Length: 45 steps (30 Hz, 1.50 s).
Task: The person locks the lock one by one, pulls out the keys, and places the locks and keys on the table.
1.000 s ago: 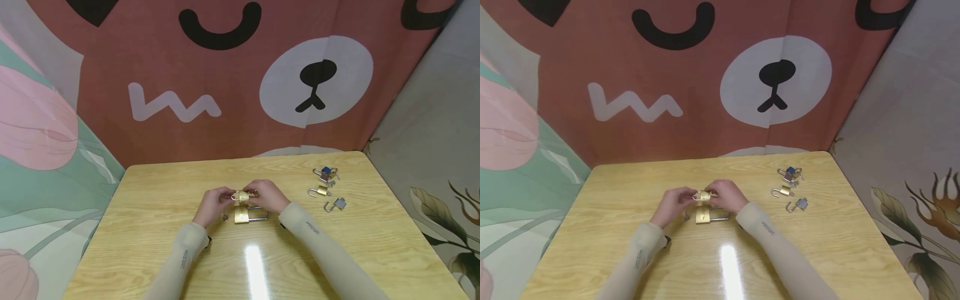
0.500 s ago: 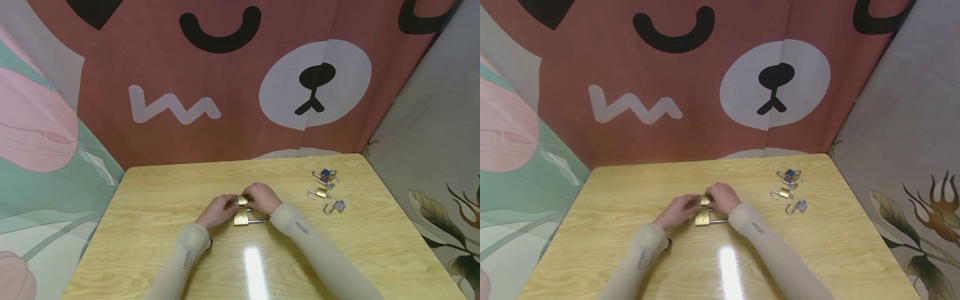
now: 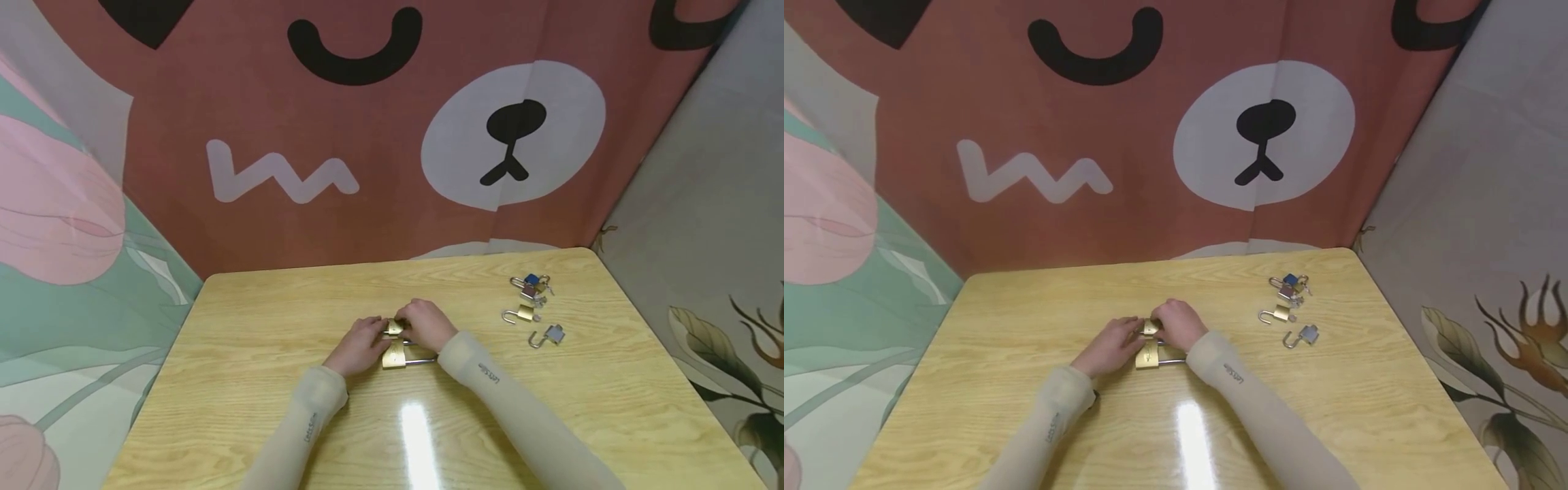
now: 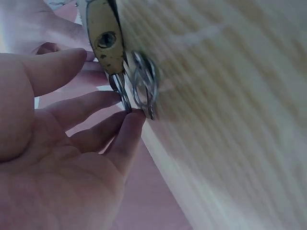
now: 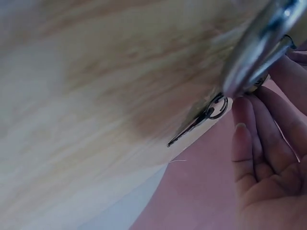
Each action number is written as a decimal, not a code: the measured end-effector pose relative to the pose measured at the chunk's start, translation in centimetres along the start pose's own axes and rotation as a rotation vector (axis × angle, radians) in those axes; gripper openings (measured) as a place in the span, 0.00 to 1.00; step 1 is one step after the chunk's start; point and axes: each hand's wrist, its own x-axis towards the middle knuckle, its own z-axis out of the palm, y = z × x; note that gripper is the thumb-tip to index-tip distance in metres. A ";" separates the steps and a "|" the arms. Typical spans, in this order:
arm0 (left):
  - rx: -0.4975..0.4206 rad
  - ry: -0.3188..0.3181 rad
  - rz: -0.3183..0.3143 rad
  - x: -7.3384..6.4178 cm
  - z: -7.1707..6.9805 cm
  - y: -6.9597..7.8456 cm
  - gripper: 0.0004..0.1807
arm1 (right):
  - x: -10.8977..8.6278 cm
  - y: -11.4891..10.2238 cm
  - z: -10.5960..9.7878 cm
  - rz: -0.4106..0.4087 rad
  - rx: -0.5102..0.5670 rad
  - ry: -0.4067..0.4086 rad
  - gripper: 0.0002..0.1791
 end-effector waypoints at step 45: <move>0.193 0.090 0.299 -1.6 0.8 1.5 0.20 | -13.4 14.1 -9.3 0.345 -0.141 0.089 0.12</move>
